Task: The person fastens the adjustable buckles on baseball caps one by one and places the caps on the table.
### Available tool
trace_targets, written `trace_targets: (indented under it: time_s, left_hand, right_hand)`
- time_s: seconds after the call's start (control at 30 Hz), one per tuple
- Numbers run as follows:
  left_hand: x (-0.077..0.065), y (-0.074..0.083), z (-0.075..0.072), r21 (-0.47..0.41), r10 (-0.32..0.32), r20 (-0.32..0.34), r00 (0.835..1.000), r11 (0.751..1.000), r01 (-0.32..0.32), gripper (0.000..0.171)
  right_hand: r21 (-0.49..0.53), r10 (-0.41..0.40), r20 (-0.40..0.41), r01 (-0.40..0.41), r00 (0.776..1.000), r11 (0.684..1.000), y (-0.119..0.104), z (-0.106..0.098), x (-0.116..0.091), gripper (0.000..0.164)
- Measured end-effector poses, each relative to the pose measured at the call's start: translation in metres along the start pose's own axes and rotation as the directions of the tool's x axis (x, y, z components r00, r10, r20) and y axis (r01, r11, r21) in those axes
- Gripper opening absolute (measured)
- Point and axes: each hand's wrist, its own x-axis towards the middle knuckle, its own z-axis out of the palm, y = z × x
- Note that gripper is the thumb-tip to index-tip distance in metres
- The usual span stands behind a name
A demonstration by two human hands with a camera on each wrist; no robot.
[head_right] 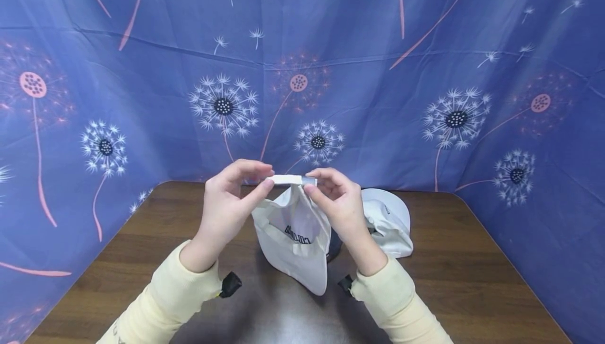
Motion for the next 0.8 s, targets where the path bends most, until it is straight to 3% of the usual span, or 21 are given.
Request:
trace_targets:
  time_s: [0.1,0.23,0.37,0.5,0.63,0.8]
  left_hand:
    - [0.004,-0.007,-0.003,0.102,0.100,0.051,0.994,0.989,-0.104,0.025]
    - [0.009,-0.016,-0.005,0.135,0.131,0.128,0.983,0.980,-0.148,0.030]
    - [0.011,-0.024,-0.005,0.138,0.097,0.194,0.976,0.982,-0.125,0.031]
    - [0.010,-0.033,-0.003,0.119,0.022,0.229,0.973,0.992,-0.050,0.029]
    - [0.008,-0.037,0.000,0.073,-0.028,0.228,0.973,0.997,0.011,0.027]
    - [0.007,-0.038,0.002,0.031,-0.006,0.201,0.979,1.000,0.000,0.023]
  right_hand:
    - [0.001,0.010,0.005,-0.010,1.000,1.000,0.000,0.000,-0.001,0.019]
    - [0.008,0.017,0.011,-0.017,1.000,1.000,0.001,0.000,-0.001,0.019]
    - [0.004,0.022,0.015,-0.022,1.000,1.000,0.001,0.000,-0.001,0.018]
    - [0.004,0.028,0.017,-0.028,0.999,1.000,0.001,0.000,-0.001,0.019]
    - [0.011,0.032,0.021,-0.032,0.999,0.999,0.000,0.000,-0.001,0.018]
    - [0.023,0.041,0.036,-0.041,0.999,0.999,0.000,0.002,-0.001,0.019]
